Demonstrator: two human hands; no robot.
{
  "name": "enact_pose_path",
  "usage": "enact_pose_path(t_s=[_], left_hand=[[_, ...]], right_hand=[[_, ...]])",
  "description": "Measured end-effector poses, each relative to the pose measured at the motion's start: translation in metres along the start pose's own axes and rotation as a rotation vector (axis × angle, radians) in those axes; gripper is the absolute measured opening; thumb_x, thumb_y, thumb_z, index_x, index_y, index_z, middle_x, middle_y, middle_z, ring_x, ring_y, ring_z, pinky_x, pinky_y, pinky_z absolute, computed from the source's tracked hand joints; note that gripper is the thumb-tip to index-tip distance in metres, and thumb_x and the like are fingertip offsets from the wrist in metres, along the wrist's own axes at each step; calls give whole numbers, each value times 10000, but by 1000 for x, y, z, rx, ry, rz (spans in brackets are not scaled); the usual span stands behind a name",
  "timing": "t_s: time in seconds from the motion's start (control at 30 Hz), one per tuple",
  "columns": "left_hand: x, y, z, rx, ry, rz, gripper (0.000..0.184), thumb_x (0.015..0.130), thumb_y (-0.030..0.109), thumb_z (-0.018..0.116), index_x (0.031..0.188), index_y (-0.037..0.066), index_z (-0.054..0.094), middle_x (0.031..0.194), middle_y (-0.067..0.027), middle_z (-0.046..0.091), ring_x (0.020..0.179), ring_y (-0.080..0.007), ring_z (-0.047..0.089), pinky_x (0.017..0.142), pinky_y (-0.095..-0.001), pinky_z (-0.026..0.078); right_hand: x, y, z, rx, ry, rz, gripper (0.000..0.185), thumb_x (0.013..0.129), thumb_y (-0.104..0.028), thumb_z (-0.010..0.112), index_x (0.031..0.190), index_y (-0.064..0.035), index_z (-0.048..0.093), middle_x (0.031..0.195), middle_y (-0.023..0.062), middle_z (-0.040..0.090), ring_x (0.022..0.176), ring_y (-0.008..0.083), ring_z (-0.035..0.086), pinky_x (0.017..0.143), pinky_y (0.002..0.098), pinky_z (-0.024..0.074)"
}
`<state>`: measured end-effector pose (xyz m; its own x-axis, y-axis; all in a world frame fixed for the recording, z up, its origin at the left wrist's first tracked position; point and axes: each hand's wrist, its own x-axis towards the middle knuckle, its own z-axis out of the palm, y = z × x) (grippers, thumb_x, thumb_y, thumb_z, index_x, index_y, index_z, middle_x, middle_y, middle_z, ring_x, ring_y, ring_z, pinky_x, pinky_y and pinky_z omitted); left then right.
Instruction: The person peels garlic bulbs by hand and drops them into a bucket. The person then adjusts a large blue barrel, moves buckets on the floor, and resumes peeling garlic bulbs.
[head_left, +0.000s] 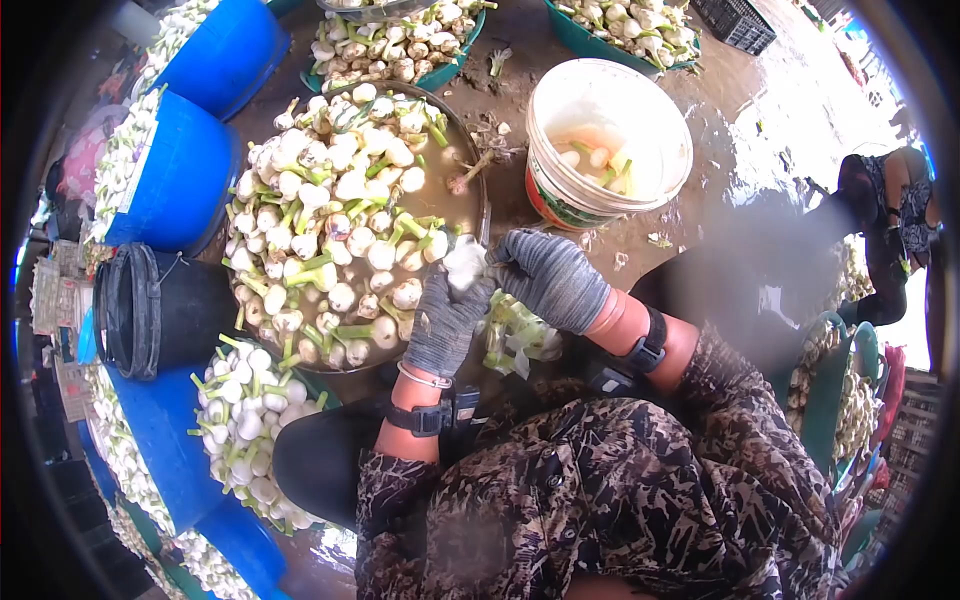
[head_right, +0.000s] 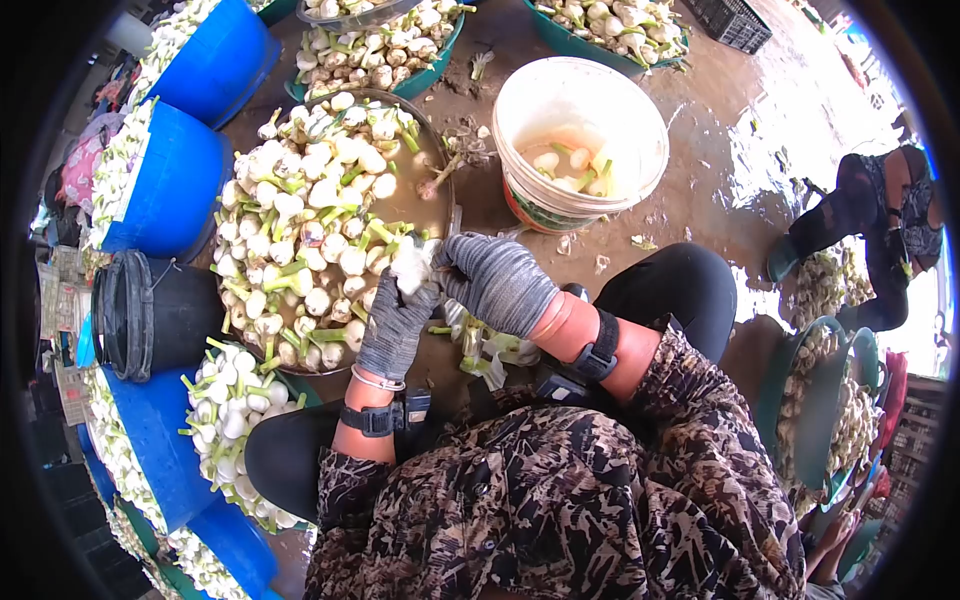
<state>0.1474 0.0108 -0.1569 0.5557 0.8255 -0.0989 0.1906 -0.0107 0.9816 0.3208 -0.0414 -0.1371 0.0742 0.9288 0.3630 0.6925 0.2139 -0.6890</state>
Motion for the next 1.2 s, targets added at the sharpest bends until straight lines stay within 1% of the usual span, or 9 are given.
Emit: enact_pose_path(t_s=[0.1,0.27,0.37,0.43,0.63,0.83,0.93,1.03,1.2], left_hand=[[1,-3,2,119,46,34,412,865,136,666,1227,4,519,1090,-118,621,996,-196,604,881,-333,493],[5,-12,1,32,37,87,427,875,103,637,1268,8,496,1151,-115,603,1033,-179,594,912,-312,487],[3,-7,1,-217,4,58,493,886,144,657,1323,18,466,1222,-104,576,1105,-192,564,969,-321,460],[1,-3,1,-377,-51,48,548,895,182,679,1363,24,443,1279,-104,555,1168,-208,537,1014,-332,437],[4,12,-8,-431,82,191,598,880,345,699,1346,53,464,1298,-95,549,1149,-183,549,991,-324,447],[0,17,7,-117,84,86,472,879,71,629,1325,33,478,1253,-108,573,1166,-189,541,1002,-315,437],[2,1,16,74,198,124,545,881,38,606,1384,-6,401,1320,-144,531,1218,-223,519,1045,-337,413],[-1,6,10,-349,309,54,521,949,67,551,1418,-13,338,1286,-130,523,1162,-187,526,1003,-317,444],[-7,13,-12,-618,551,46,367,967,71,535,1318,-1,454,1178,-92,564,1048,-146,570,932,-299,496]], right_hand=[[6,2,-7,233,-137,315,131,851,-146,680,884,-30,626,735,174,628,642,355,571,626,368,499],[12,14,-9,370,-138,477,199,881,-167,684,872,24,625,699,127,635,618,153,564,626,319,493],[10,28,-7,395,-102,466,189,884,-167,673,875,15,626,733,152,645,634,220,596,642,343,497],[9,51,-3,205,18,400,199,879,-202,652,894,-5,626,792,188,659,749,382,627,689,413,497],[-5,56,-19,-496,-528,307,558,852,-522,613,1151,-52,625,1067,214,657,1043,371,615,931,439,471],[18,-7,-46,845,-815,965,505,978,-496,480,1035,-20,637,834,77,666,750,176,650,705,330,539],[2,38,-23,601,-611,586,361,984,-394,513,1019,-49,616,760,38,623,576,169,592,619,361,556],[22,44,-17,1162,148,1059,289,970,-357,538,968,-75,602,706,-5,576,606,152,560,641,377,549],[72,23,26,654,-60,722,329,940,-351,591,1099,-64,618,825,46,639,726,187,620,718,371,530]])
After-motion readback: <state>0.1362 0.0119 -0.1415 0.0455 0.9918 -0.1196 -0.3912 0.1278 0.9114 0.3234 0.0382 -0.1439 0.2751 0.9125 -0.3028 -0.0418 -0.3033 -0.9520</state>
